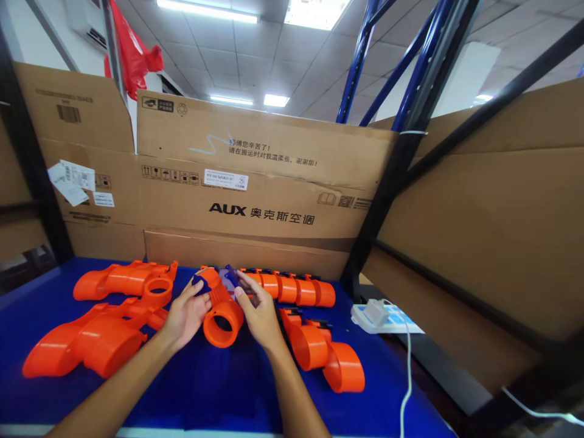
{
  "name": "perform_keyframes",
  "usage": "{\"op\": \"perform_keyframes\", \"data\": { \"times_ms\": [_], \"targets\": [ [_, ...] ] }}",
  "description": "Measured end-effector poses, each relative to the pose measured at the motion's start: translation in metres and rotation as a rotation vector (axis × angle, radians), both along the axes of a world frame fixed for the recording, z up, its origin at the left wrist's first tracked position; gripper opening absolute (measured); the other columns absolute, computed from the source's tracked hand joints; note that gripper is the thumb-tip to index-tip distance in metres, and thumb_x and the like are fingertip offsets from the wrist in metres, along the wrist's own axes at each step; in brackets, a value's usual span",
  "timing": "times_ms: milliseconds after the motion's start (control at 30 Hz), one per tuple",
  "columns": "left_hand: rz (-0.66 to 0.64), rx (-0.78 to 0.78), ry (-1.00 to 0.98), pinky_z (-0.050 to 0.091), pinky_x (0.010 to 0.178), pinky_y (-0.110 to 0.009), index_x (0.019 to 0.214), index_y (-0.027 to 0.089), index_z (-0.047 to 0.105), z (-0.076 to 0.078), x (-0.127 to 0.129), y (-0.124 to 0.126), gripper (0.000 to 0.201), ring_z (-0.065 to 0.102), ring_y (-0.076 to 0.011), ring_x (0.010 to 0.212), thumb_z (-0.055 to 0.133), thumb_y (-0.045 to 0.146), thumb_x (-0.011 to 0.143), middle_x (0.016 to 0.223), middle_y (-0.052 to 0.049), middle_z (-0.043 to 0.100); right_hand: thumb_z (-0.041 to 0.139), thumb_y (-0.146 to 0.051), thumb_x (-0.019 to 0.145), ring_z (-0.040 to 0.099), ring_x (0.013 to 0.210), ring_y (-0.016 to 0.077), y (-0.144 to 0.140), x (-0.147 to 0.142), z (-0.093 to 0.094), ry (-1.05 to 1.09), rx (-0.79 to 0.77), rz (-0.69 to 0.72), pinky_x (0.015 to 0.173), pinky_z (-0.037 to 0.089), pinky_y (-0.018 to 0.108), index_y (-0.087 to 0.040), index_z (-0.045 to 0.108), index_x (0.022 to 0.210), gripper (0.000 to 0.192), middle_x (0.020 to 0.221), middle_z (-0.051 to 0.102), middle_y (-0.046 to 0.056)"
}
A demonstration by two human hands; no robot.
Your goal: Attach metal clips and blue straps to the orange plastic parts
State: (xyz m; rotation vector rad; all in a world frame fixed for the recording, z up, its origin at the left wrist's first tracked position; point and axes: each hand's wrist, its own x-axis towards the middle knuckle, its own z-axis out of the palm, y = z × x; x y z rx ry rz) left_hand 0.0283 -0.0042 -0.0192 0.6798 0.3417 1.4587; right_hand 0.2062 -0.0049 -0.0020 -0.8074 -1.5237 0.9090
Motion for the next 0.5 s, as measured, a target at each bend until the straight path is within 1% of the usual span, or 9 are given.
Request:
{"op": "perform_keyframes", "data": {
  "times_ms": [100,200,367,500],
  "targets": [
    [0.130,0.039,0.039,0.053,0.088,-0.032,0.108,0.025,0.063,-0.0027,0.0007,0.0062,0.038,0.069,-0.0201,0.100,0.079,0.024,0.074,0.107,-0.003,0.073,0.072,-0.042,0.085,0.062,0.120,0.0305,0.0013,0.0061,-0.0008,-0.015,0.089,-0.058,0.105,0.046,0.051,-0.027,0.067,0.127,0.045,0.126,0.069,0.008],
    [0.192,0.036,0.097,0.053,0.084,-0.030,0.109,0.023,0.064,-0.0043,0.0018,0.0090,0.041,0.068,-0.0202,0.102,0.082,0.025,0.072,0.110,-0.004,0.071,0.072,-0.040,0.084,0.061,0.121,0.0309,0.0013,0.0083,-0.0006,-0.051,0.150,-0.077,0.108,0.044,0.051,-0.026,0.070,0.121,0.040,0.125,0.070,0.008],
    [0.179,0.012,0.123,0.053,0.086,-0.032,0.110,0.023,0.063,-0.0049,0.0022,0.0075,0.044,0.068,-0.0193,0.099,0.083,0.025,0.071,0.109,-0.003,0.071,0.072,-0.039,0.084,0.060,0.122,0.0304,-0.0013,0.0069,0.0025,-0.123,0.172,-0.062,0.109,0.042,0.052,-0.026,0.072,0.118,0.036,0.126,0.069,0.008],
    [0.170,0.006,0.135,0.053,0.089,-0.033,0.112,0.024,0.063,-0.0038,0.0037,0.0051,0.047,0.068,-0.0196,0.100,0.084,0.024,0.070,0.109,-0.003,0.071,0.072,-0.040,0.084,0.060,0.121,0.0304,-0.0015,0.0062,0.0026,-0.132,0.165,-0.075,0.109,0.042,0.052,-0.026,0.072,0.118,0.036,0.126,0.069,0.008]
  ]
}}
